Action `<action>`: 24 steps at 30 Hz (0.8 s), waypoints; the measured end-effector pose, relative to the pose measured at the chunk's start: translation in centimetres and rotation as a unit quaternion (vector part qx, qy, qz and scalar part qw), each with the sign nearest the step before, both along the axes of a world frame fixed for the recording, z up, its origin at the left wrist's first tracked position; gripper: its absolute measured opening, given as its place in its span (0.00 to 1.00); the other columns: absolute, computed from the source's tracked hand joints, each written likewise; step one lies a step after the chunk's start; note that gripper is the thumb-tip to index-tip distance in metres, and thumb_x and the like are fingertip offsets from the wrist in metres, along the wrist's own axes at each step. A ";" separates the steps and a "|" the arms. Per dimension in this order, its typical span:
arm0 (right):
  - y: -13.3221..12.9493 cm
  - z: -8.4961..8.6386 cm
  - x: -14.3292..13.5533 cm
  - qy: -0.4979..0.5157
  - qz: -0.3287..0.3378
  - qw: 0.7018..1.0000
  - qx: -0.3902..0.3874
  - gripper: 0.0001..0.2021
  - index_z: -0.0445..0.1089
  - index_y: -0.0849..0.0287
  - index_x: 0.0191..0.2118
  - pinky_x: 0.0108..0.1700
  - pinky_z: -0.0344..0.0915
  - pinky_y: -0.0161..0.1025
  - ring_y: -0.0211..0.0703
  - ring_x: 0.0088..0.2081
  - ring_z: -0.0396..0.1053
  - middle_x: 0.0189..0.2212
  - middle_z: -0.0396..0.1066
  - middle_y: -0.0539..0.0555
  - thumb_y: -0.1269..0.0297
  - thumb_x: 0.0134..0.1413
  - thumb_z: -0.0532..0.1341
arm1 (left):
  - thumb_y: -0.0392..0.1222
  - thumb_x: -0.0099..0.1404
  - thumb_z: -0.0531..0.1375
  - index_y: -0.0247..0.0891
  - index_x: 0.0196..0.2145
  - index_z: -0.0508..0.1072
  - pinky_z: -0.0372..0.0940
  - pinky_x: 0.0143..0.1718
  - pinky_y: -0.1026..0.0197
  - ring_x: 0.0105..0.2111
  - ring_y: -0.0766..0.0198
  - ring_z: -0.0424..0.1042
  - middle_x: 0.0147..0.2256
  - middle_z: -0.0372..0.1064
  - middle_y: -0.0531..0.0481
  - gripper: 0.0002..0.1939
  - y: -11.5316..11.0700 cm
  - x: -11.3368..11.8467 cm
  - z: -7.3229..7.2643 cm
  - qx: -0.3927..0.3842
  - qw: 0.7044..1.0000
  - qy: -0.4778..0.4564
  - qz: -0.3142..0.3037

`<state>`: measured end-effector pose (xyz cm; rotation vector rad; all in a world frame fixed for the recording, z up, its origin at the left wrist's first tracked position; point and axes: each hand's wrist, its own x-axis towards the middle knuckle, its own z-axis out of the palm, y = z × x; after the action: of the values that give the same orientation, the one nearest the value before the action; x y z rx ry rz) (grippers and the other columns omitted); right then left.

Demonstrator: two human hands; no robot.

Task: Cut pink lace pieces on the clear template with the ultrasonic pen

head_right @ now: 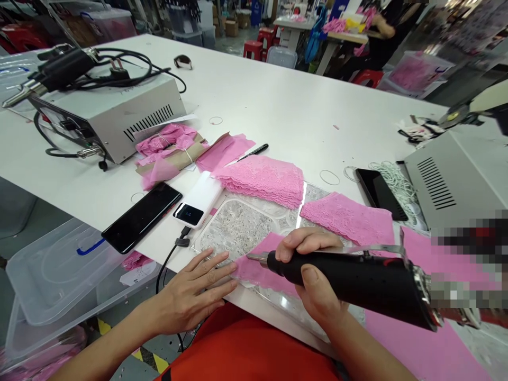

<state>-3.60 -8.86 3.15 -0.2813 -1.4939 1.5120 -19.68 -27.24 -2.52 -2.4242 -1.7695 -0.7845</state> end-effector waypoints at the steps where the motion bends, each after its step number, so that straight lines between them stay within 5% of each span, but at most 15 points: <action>1: -0.1 0.1 0.0 0.000 0.001 1.000 0.002 0.06 0.70 0.54 0.35 0.27 0.70 0.40 0.37 0.25 0.65 0.30 0.68 0.51 0.60 0.52 0.63 | 0.36 0.68 0.57 0.36 0.54 0.68 0.51 0.65 0.43 0.65 0.53 0.53 0.57 0.67 0.44 0.17 0.0 0.0 0.0 0.000 1.000 0.001 0.001; 24: -1.0 0.5 -0.6 0.025 0.045 0.998 -0.023 0.07 0.71 0.55 0.39 0.30 0.70 0.38 0.35 0.27 0.67 0.33 0.67 0.51 0.62 0.53 0.62 | 0.35 0.67 0.56 0.37 0.54 0.69 0.54 0.64 0.44 0.65 0.51 0.54 0.56 0.68 0.44 0.17 -0.2 -0.1 0.4 -0.003 1.000 0.008 0.008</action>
<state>-4.19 -9.86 3.63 -0.2046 -1.4514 1.6139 -19.73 -27.42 -2.07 -2.4099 -1.7859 -0.7566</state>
